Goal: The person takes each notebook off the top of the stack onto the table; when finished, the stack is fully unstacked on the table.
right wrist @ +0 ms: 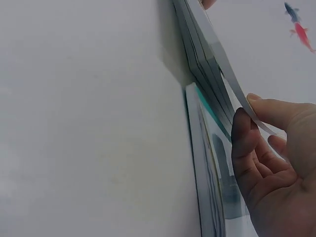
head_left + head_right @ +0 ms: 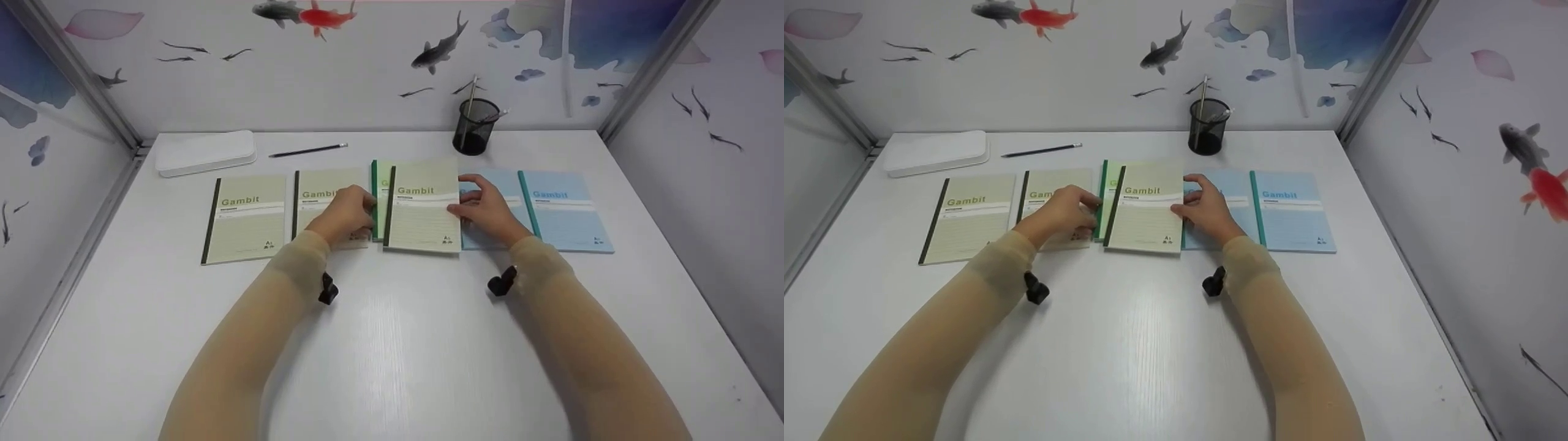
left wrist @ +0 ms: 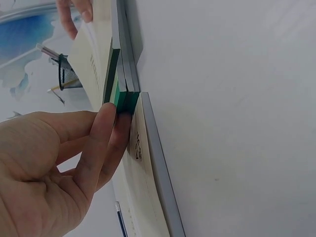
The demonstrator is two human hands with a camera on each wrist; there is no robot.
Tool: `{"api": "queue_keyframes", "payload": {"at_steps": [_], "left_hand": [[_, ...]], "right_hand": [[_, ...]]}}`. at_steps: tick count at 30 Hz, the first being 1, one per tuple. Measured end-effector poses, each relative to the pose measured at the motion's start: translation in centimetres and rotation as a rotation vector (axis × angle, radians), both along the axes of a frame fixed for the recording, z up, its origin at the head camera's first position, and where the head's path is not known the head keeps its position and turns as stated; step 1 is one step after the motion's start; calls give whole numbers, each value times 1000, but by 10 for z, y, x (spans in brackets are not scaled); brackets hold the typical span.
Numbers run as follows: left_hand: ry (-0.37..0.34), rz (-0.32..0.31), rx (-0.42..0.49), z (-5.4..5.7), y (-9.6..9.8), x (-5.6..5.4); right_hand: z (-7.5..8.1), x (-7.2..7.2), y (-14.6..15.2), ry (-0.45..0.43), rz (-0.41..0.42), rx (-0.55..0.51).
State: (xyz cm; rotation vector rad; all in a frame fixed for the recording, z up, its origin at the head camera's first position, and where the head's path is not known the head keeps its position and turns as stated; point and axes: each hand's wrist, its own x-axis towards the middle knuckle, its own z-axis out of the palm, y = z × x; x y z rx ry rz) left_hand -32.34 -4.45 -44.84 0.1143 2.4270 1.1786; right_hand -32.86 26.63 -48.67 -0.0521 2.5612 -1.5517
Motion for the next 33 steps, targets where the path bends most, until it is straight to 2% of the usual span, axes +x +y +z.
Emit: {"api": "queue_keyframes", "payload": {"at_steps": [10, 15, 22, 29, 33], "left_hand": [[5, 1, 5, 2, 1, 2], [6, -5, 2, 2, 1, 1], [32, -35, -25, 1, -1, 1], [35, -30, -29, 1, 0, 2], [22, -31, -5, 1, 1, 3]], "right_hand": [[-1, 6, 5, -24, -6, -72], [3, 13, 6, -43, -11, -150], [5, 28, 3, -35, 19, -276], [5, 43, 3, -49, 42, -296], [8, 57, 2, -68, 46, -324]]}}
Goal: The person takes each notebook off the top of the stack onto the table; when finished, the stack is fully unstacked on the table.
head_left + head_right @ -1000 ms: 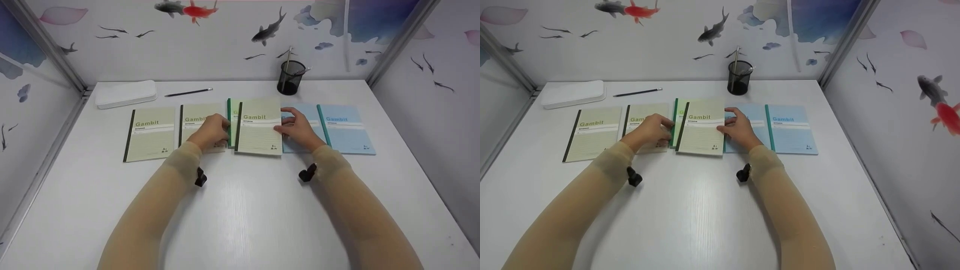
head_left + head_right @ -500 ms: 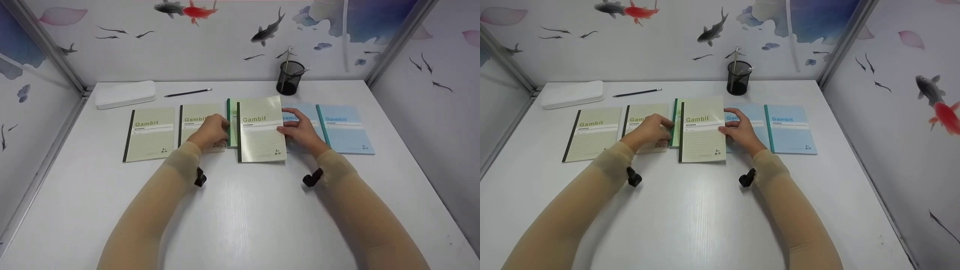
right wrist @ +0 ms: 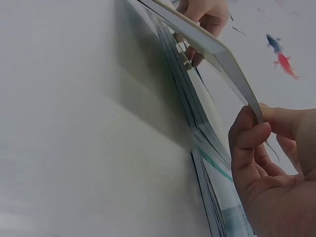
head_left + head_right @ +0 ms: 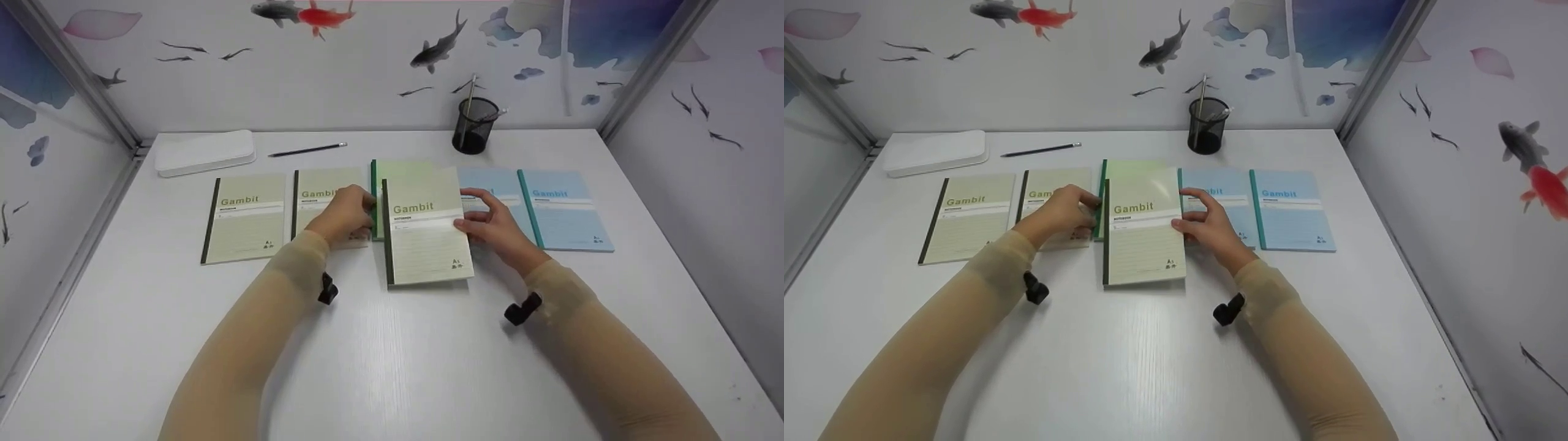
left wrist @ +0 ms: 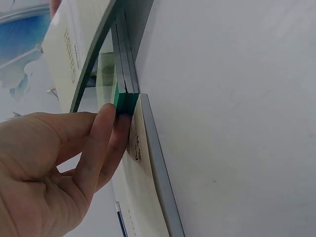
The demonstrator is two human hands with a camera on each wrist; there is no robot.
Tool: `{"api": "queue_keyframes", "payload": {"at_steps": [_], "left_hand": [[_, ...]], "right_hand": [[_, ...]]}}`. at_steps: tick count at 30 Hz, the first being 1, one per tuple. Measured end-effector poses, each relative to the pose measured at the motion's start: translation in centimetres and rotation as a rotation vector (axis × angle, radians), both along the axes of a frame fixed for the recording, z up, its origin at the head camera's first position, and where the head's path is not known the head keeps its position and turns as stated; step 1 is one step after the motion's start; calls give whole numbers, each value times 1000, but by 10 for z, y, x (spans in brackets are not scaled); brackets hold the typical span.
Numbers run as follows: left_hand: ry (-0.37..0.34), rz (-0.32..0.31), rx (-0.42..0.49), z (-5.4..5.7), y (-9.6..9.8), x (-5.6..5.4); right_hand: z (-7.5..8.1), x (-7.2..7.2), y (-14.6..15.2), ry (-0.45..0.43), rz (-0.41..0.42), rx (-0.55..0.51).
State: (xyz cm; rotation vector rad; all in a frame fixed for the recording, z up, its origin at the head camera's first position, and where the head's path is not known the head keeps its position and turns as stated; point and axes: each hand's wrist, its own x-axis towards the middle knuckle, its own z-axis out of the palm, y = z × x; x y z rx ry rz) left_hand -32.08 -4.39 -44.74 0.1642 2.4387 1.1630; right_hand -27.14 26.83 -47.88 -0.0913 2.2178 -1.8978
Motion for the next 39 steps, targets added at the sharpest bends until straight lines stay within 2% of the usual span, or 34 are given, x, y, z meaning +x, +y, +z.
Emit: {"api": "queue_keyframes", "payload": {"at_steps": [4, 11, 19, 24, 28, 34, 39], "left_hand": [[3, -10, 29, 1, 0, 0], [41, -3, 19, 1, 0, 1], [48, 2, 6, 3, 0, 3], [23, 18, 15, 4, 0, 4], [11, 48, 4, 6, 0, 4], [20, 42, -13, 7, 2, 3], [12, 44, -22, 6, 3, 2]], "right_hand": [[6, 18, -5, -43, -15, -3], [15, 50, -20, -110, 1, -19], [9, 78, -27, -163, 11, -21], [3, 85, -22, -196, 3, 29], [3, 86, -21, -175, 9, 70], [4, 87, -20, -136, 38, 129], [2, 92, -19, -140, 47, 175]]}}
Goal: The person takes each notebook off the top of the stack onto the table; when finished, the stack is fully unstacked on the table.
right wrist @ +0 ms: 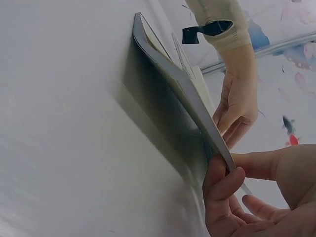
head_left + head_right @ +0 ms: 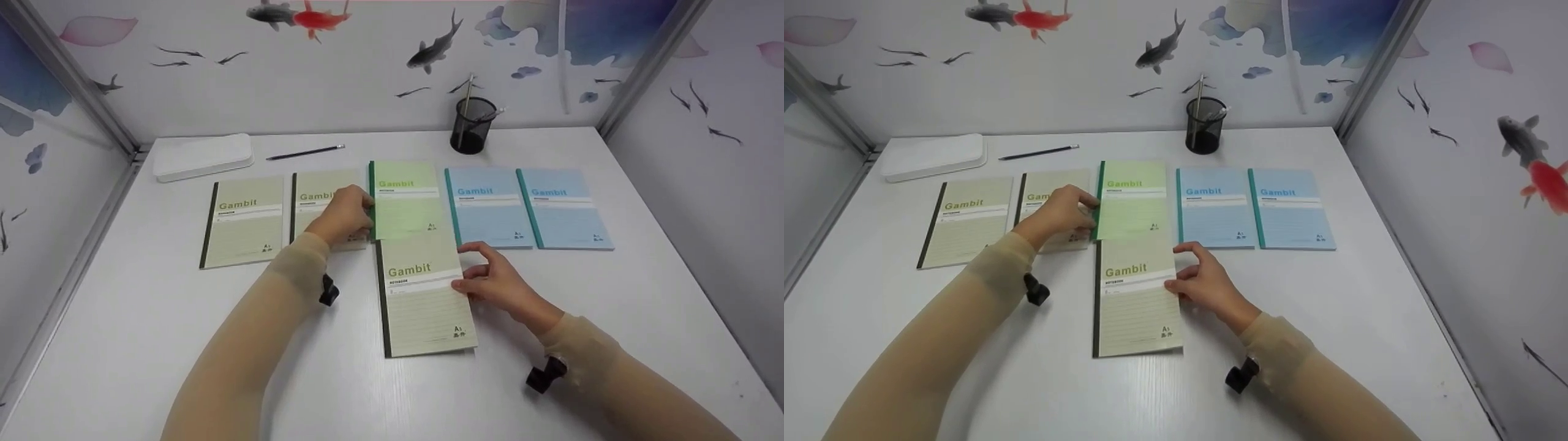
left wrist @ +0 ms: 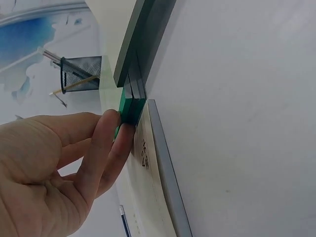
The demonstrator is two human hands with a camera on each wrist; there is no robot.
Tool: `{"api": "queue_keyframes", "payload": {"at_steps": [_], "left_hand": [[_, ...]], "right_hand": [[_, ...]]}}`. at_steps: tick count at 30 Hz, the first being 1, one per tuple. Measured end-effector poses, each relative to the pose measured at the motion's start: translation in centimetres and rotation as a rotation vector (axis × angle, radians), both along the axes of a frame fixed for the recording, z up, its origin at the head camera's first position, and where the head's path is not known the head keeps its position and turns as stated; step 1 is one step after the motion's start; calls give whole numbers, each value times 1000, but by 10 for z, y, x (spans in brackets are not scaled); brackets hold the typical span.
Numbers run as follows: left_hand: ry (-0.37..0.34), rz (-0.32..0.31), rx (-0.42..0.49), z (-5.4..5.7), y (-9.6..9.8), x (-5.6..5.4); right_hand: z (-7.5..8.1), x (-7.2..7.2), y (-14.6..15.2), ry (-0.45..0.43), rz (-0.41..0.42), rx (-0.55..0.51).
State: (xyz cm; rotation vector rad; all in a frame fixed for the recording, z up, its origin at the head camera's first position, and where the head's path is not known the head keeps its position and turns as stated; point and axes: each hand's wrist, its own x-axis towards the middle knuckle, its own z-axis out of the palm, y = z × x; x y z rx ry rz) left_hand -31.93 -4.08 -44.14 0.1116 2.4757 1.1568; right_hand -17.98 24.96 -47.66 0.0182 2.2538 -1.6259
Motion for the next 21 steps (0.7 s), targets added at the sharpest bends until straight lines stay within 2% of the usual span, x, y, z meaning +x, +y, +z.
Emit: {"api": "queue_keyframes", "payload": {"at_steps": [5, 10, 16, 21], "left_hand": [[-2, 9, -18, -2, 0, -2], [-10, -1, 8, -1, 0, -1], [-2, -8, -15, -2, 2, -2], [3, -15, -40, 0, 3, -3]], "right_hand": [[-1, 3, 0, -11, 9, 17], [-1, 3, -1, -2, 1, 109], [0, 5, -5, 32, 43, 304], [5, 5, -10, 42, 97, 506]]}}
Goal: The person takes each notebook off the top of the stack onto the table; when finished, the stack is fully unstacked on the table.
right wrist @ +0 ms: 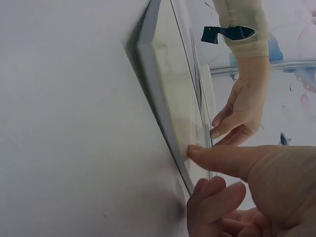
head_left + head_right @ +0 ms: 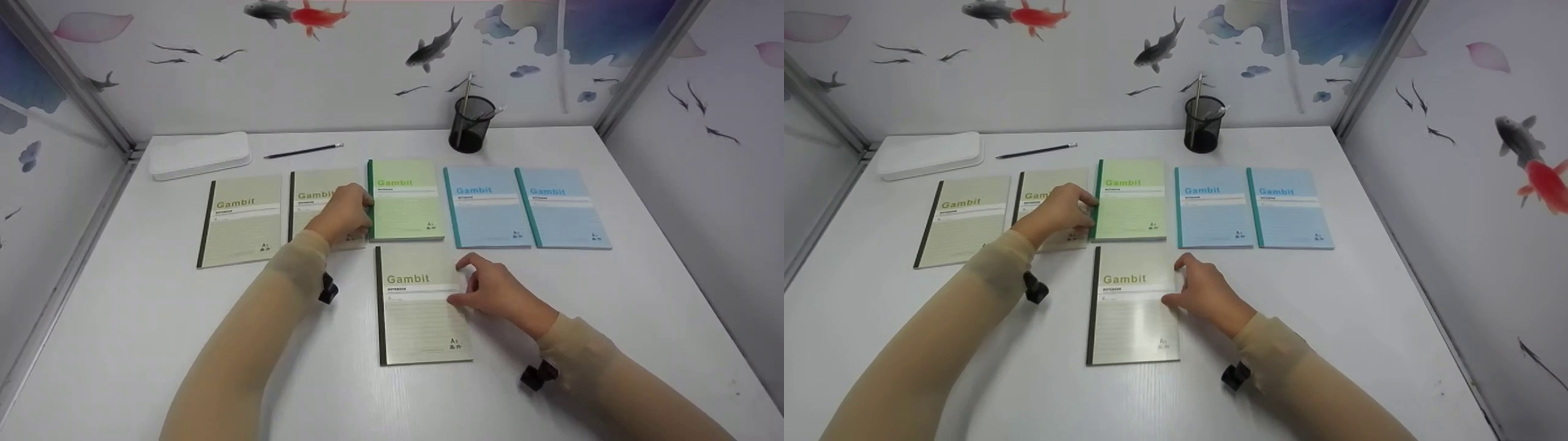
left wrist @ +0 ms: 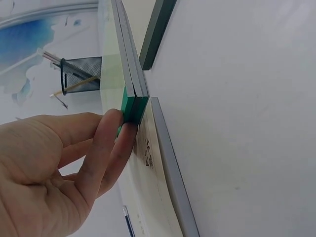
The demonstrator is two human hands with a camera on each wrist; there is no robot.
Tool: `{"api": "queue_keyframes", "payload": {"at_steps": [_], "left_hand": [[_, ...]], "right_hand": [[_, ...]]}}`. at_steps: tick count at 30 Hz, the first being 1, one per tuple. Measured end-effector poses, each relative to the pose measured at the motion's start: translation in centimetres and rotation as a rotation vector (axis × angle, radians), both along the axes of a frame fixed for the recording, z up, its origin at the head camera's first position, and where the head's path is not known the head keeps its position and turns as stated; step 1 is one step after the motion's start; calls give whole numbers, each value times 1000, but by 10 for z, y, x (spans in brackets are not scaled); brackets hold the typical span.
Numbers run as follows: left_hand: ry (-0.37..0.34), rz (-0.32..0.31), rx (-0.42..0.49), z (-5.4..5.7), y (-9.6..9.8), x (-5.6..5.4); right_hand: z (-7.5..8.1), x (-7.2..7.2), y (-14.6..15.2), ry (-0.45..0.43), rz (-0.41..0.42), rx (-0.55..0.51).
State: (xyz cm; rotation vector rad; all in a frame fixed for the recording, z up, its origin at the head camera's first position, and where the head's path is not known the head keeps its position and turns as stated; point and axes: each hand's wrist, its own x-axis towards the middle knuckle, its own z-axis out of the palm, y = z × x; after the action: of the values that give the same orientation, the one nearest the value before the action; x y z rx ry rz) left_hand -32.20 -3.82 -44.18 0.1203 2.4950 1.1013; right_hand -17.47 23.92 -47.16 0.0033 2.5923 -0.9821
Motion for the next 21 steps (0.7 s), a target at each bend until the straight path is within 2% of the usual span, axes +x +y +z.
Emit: {"api": "queue_keyframes", "payload": {"at_steps": [4, 10, 15, 21], "left_hand": [[-3, -4, -5, 1, -1, 0], [-5, -12, -11, 0, 1, -1], [-17, -8, -7, 0, 0, 0], [-6, -38, -13, -1, -2, -2]], "right_hand": [[3, -1, -2, -9, 24, 77], [5, -10, 1, 32, 32, 15], [8, -29, 2, 85, 33, -93], [7, -62, 3, 145, 4, -178]]}}
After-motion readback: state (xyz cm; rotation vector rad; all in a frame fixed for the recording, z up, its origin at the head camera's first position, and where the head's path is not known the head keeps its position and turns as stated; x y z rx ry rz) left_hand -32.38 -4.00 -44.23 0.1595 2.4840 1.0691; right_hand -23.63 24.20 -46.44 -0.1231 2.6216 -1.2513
